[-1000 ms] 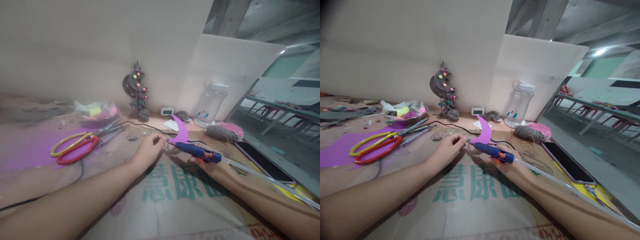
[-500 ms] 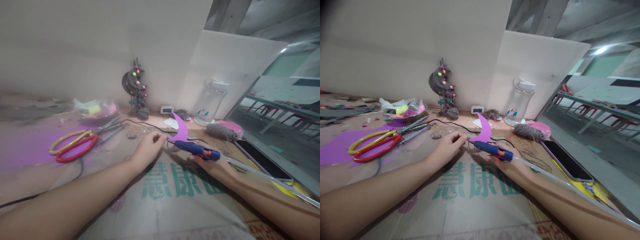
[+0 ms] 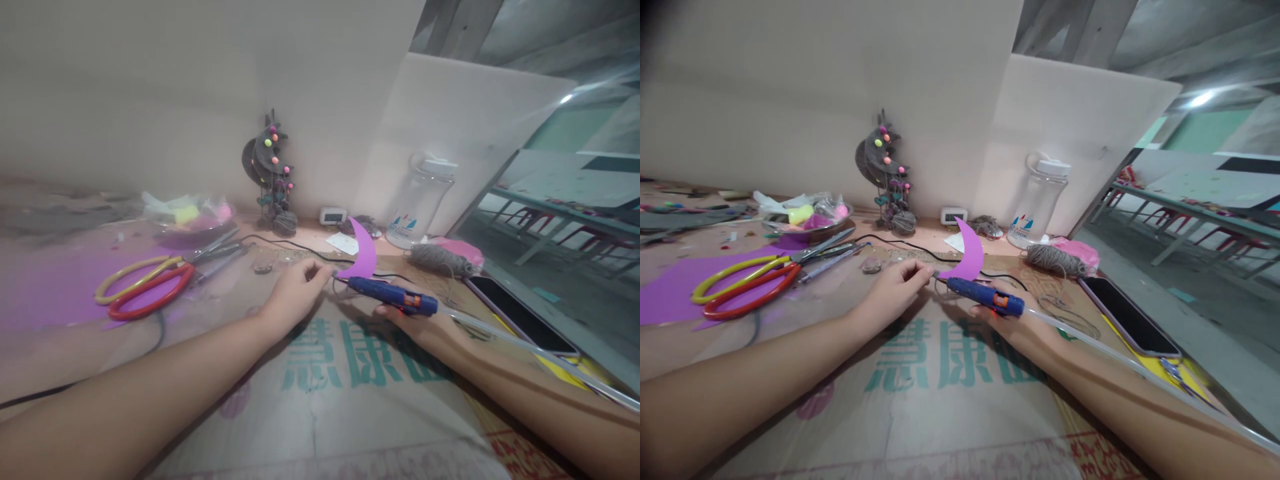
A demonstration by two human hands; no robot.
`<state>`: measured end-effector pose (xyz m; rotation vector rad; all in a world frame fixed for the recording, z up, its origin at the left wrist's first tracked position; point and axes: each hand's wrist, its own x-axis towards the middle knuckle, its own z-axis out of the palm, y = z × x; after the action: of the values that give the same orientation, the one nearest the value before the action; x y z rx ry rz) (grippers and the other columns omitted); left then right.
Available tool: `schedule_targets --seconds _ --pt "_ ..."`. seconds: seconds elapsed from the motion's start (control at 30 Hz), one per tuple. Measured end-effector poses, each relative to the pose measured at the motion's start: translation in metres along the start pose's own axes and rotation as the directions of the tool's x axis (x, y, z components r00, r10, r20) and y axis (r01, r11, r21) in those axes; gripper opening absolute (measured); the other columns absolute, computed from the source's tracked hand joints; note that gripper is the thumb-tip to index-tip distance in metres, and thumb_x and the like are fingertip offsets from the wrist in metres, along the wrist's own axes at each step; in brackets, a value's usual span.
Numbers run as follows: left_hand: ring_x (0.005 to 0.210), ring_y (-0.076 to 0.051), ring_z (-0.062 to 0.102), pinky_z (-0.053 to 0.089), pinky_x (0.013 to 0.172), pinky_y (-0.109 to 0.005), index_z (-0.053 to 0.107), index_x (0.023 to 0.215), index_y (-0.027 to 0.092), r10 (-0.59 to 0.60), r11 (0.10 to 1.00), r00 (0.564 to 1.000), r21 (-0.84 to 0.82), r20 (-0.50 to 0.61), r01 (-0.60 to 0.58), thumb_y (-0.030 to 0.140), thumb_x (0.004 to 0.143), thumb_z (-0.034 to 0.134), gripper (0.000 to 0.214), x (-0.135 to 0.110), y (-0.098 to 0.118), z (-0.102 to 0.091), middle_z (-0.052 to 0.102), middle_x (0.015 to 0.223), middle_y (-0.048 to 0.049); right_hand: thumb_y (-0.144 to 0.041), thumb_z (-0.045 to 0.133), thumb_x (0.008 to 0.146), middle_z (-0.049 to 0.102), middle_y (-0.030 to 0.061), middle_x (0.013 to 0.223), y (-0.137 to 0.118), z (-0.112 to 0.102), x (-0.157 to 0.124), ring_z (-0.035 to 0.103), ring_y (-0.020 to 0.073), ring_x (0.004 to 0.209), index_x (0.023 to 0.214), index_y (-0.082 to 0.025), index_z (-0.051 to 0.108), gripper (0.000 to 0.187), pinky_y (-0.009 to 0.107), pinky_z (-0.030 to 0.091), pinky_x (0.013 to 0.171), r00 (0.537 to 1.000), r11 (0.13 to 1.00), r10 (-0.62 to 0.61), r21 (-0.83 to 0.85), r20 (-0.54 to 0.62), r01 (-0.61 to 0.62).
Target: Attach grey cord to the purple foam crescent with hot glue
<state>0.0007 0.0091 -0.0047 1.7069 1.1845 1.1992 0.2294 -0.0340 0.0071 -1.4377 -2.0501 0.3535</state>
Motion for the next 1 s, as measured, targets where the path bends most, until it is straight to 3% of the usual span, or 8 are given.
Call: schedule_targets --seconds 0.6,0.77,1.0 --pt "0.068 -0.015 0.053 0.039 0.067 -0.025 0.058 0.070 0.018 0.021 0.999 1.000 0.028 0.013 -0.021 0.038 0.084 0.051 0.025 0.000 -0.003 -0.001 0.060 0.069 0.0014 -0.041 0.063 0.080 0.068 0.0011 0.084 0.000 0.001 0.000 0.063 0.0225 0.078 0.085 -0.025 0.062 0.017 0.034 0.053 0.069 0.998 1.000 0.031 -0.003 -0.051 -0.031" --pt "0.070 -0.016 0.054 0.039 0.068 -0.025 0.058 0.071 0.017 0.023 0.999 1.000 0.024 0.020 -0.023 0.036 0.084 0.051 0.024 0.001 -0.003 -0.001 0.061 0.071 0.0007 -0.039 0.063 0.080 0.069 0.0033 0.095 -0.003 0.001 0.000 0.064 0.0238 0.085 0.097 -0.024 0.063 0.022 0.036 0.052 0.075 0.997 0.999 0.038 0.022 -0.070 -0.037" --pt "0.073 -0.016 0.056 0.040 0.069 -0.025 0.060 0.074 0.017 0.057 0.998 0.998 0.032 0.031 -0.058 0.037 0.085 0.051 0.024 0.001 -0.004 -0.001 0.064 0.076 0.0000 -0.040 0.063 0.078 0.066 0.0030 0.078 -0.008 0.000 0.002 0.061 0.0204 0.070 0.083 -0.020 0.063 0.021 0.033 0.051 0.066 0.995 0.999 0.033 0.012 -0.095 -0.032"
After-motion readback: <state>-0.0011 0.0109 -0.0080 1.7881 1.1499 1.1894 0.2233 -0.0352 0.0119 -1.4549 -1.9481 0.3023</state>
